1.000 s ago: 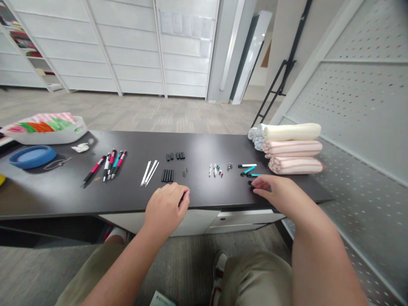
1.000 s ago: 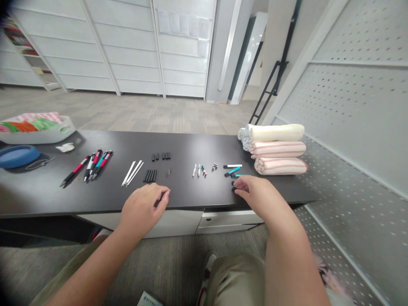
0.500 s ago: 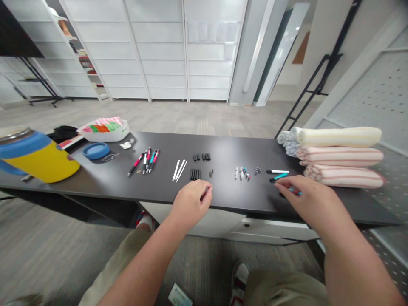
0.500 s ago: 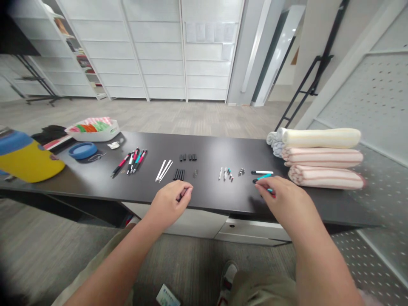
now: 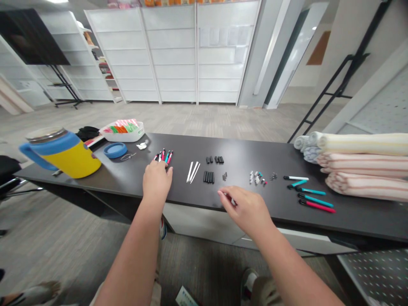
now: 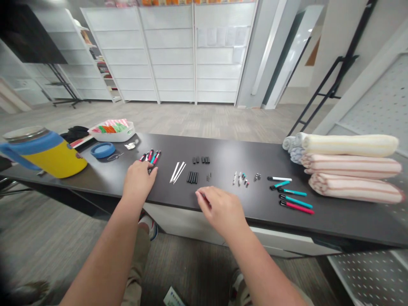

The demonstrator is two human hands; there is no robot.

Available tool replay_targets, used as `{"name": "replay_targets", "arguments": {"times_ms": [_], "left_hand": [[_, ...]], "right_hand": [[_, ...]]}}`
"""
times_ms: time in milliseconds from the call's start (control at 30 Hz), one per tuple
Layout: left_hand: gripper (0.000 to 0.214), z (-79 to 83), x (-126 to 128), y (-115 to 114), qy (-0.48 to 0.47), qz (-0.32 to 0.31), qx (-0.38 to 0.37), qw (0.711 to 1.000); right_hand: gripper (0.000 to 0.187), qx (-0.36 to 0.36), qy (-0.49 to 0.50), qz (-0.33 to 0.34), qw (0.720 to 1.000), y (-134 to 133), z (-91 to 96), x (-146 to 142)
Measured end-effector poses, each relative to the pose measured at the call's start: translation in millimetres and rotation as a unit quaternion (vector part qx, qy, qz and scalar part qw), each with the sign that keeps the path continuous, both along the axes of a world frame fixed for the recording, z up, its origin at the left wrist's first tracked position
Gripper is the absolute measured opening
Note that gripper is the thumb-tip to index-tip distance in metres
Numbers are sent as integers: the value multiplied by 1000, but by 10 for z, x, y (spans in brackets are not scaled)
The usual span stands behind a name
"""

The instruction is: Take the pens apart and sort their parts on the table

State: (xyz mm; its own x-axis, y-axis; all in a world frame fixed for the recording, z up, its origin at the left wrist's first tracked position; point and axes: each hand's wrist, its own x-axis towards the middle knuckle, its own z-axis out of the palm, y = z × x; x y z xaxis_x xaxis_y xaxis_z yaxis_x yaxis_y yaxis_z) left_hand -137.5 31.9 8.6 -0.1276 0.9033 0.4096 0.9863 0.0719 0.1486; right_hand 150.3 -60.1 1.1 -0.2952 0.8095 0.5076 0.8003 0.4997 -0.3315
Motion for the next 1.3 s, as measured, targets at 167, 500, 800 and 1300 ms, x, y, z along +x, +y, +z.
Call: {"name": "replay_targets", "arguments": {"times_ms": [167,500,800,1300], "left_hand": [[24,-13,18,56,-4,19,3,1000],[26,-43,-11,59,7,27,2,1000],[22,-97,-57,83,-19,-21,9,1000],[27,20,4,-78,-153,-91,94,979]], "right_hand": [[27,-21,-12,-8,1000,119,-40,-197],[28,-52,34,0,998,305,-13,-340],[27,-83,100,16,991,217,2,-223],[27,-147,213,-16,966,289,44,-171]]}}
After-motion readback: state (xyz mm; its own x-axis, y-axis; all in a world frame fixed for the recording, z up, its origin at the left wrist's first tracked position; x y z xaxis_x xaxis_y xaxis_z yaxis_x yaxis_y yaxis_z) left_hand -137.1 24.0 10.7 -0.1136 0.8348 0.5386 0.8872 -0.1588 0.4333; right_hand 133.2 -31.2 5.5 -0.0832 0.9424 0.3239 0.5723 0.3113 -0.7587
